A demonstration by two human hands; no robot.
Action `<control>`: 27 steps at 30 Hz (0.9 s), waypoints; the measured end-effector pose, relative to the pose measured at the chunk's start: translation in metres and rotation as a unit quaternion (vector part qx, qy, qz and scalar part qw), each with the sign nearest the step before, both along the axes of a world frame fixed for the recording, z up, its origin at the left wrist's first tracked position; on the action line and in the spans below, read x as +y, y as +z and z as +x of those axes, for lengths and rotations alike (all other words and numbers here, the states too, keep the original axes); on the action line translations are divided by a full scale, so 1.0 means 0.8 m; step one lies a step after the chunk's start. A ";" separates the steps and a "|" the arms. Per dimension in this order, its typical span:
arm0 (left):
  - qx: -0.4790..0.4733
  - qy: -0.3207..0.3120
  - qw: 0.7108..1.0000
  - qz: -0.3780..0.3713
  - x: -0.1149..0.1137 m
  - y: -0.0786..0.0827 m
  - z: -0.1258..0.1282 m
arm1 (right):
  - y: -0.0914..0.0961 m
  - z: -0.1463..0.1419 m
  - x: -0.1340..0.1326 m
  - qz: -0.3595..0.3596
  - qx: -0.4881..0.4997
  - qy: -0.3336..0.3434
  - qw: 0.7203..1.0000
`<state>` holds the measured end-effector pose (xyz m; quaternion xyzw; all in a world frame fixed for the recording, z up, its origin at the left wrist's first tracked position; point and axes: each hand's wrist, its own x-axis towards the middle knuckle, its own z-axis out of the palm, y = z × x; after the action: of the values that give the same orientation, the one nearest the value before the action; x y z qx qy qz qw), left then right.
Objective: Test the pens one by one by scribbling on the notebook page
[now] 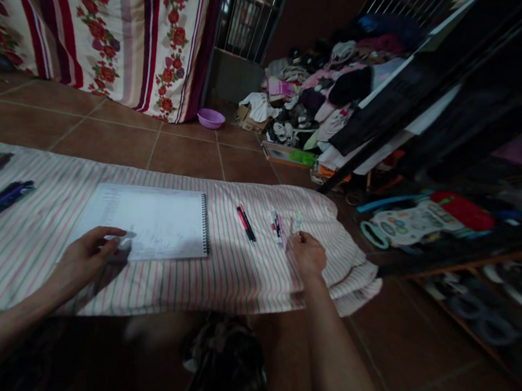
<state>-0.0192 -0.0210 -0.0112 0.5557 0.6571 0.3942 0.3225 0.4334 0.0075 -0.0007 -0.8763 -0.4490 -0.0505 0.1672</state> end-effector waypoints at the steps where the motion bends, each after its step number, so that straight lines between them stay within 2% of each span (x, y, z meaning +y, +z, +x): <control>1: 0.005 -0.016 1.000 -0.002 0.001 -0.002 0.000 | -0.002 0.004 0.003 -0.008 -0.003 -0.003 1.000; 3: 0.017 -0.040 0.999 -0.008 0.001 -0.005 -0.001 | -0.009 0.009 0.008 -0.017 -0.001 -0.005 1.000; 8: 0.042 -0.044 0.998 -0.015 0.003 -0.006 0.001 | -0.025 0.014 0.022 -0.042 0.004 0.017 0.999; 17: 0.034 -0.049 0.998 -0.016 0.002 -0.008 0.002 | -0.030 0.009 0.027 -0.043 0.015 0.082 0.996; 23: 0.027 -0.052 0.998 -0.018 0.000 -0.009 -0.001 | -0.034 0.005 0.023 -0.020 0.020 0.065 0.997; 27: 0.035 -0.045 0.998 0.001 0.000 -0.010 -0.003 | -0.029 -0.005 0.025 0.011 0.002 0.052 0.999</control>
<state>-0.0217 -0.0211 -0.0196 0.5989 0.6418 0.3602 0.3157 0.4296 0.0272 -0.0240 -0.8499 -0.4930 -0.0450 0.1803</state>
